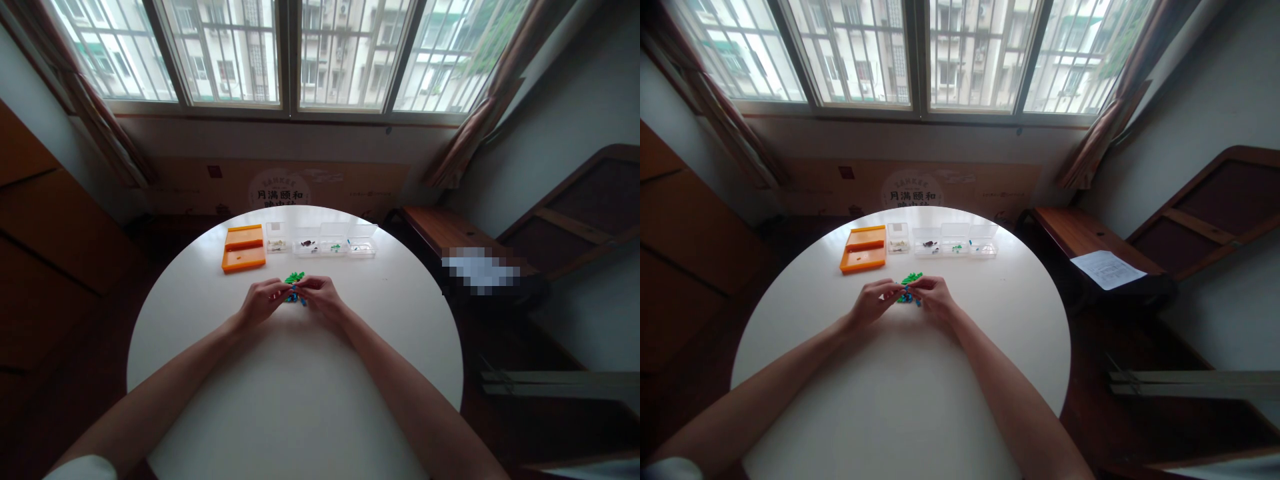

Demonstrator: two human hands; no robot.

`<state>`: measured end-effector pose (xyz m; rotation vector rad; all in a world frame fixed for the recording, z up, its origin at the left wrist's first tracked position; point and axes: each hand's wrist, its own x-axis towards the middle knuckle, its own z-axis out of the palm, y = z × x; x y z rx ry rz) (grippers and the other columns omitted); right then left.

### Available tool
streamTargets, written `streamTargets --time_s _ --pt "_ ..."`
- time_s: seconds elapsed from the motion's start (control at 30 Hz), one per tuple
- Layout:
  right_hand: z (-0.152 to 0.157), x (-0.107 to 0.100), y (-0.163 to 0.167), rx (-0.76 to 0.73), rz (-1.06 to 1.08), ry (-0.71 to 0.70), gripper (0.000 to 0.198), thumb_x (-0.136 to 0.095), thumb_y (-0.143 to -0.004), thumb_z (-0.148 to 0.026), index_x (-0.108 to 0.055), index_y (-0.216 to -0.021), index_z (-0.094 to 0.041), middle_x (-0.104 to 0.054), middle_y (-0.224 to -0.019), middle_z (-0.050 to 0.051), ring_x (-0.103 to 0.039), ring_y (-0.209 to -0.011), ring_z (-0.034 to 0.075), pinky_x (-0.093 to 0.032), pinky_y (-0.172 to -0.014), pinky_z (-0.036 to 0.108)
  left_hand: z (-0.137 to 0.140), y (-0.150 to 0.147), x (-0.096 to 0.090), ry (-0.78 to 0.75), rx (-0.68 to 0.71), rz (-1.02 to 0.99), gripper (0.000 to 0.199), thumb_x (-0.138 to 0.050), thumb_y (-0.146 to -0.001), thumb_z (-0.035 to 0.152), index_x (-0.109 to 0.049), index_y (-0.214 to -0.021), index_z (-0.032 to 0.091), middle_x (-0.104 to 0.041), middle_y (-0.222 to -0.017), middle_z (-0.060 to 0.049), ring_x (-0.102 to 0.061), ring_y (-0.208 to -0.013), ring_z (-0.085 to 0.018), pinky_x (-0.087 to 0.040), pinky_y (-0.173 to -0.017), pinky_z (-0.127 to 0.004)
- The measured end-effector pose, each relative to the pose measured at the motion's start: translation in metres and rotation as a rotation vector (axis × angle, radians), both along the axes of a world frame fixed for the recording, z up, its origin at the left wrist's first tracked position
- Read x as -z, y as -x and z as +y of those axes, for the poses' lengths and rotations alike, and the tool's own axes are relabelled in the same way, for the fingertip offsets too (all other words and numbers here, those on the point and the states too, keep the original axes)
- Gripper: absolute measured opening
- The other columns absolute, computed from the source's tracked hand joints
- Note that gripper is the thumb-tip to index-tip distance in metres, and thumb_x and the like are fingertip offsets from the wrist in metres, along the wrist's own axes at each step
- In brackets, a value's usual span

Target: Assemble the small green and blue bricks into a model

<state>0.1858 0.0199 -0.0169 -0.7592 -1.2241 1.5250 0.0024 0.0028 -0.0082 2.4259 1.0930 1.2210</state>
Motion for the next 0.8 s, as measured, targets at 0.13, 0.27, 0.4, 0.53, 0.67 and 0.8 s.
streamTargets --time_s 0.13,0.27,0.4,0.53,0.67,0.8 --pt "0.0002 -0.0001 -0.0003 -0.005 -0.011 0.014 0.024 -0.081 -0.054 -0.030 -0.072 -0.070 -0.015 -0.068 -0.067 0.003 -0.059 -0.058 0.012 -0.044 -0.057 0.025 0.0001 0.0009 0.0007 0.015 -0.007 0.028 0.020 -0.056 -0.086 0.030 -0.070 -0.093 0.017 -0.060 -0.070 -0.002 -0.051 -0.056 -0.008 -0.042 -0.055 -0.018" --pt "-0.0003 -0.0014 -0.0007 -0.007 -0.014 0.040 0.024 -0.081 -0.054 -0.030 -0.072 -0.070 -0.015 -0.069 -0.068 0.003 -0.059 -0.059 0.012 -0.044 -0.057 0.025 0.0008 0.0009 0.0017 0.021 0.009 0.020 0.019 -0.057 -0.085 0.028 -0.069 -0.094 0.018 -0.060 -0.070 -0.002 -0.051 -0.056 -0.008 -0.041 -0.056 -0.018" --pt "-0.0012 -0.0028 -0.0017 -0.003 -0.008 0.035 0.023 -0.081 -0.054 -0.029 -0.071 -0.069 -0.015 -0.068 -0.067 0.003 -0.059 -0.058 0.011 -0.043 -0.055 0.024 0.0010 0.0000 0.0013 0.001 0.043 -0.013 0.018 -0.056 -0.086 0.027 -0.069 -0.093 0.017 -0.057 -0.067 -0.001 -0.050 -0.055 -0.008 -0.040 -0.054 -0.018" --pt "-0.0020 -0.0035 -0.0029 -0.007 -0.002 0.021 0.022 -0.080 -0.056 -0.029 -0.072 -0.071 -0.015 -0.068 -0.068 0.003 -0.058 -0.058 0.011 -0.043 -0.054 0.024 0.0003 -0.0007 -0.0005 -0.014 0.072 -0.037 0.015 -0.058 -0.085 0.024 -0.069 -0.091 0.016 -0.057 -0.066 -0.001 -0.050 -0.054 -0.007 -0.040 -0.053 -0.018" --pt "-0.0021 -0.0036 -0.0038 -0.012 -0.013 -0.002 0.021 -0.079 -0.058 -0.027 -0.072 -0.073 -0.015 -0.067 -0.066 0.003 -0.057 -0.057 0.011 -0.043 -0.053 0.023 -0.0002 -0.0009 -0.0015 -0.030 0.108 -0.062 0.015 -0.058 -0.084 0.024 -0.068 -0.092 0.016 -0.058 -0.067 -0.002 -0.051 -0.054 -0.007 -0.041 -0.052 -0.018" --pt "-0.0017 -0.0029 -0.0039 -0.011 -0.004 -0.008 0.023 -0.079 -0.057 -0.029 -0.071 -0.073 -0.015 -0.067 -0.067 0.003 -0.059 -0.059 0.012 -0.045 -0.054 0.024 0.0001 -0.0008 -0.0004 -0.032 0.103 -0.056 0.016 -0.058 -0.084 0.024 -0.068 -0.093 0.016 -0.059 -0.067 -0.002 -0.051 -0.054 -0.007 -0.041 -0.052 -0.017"
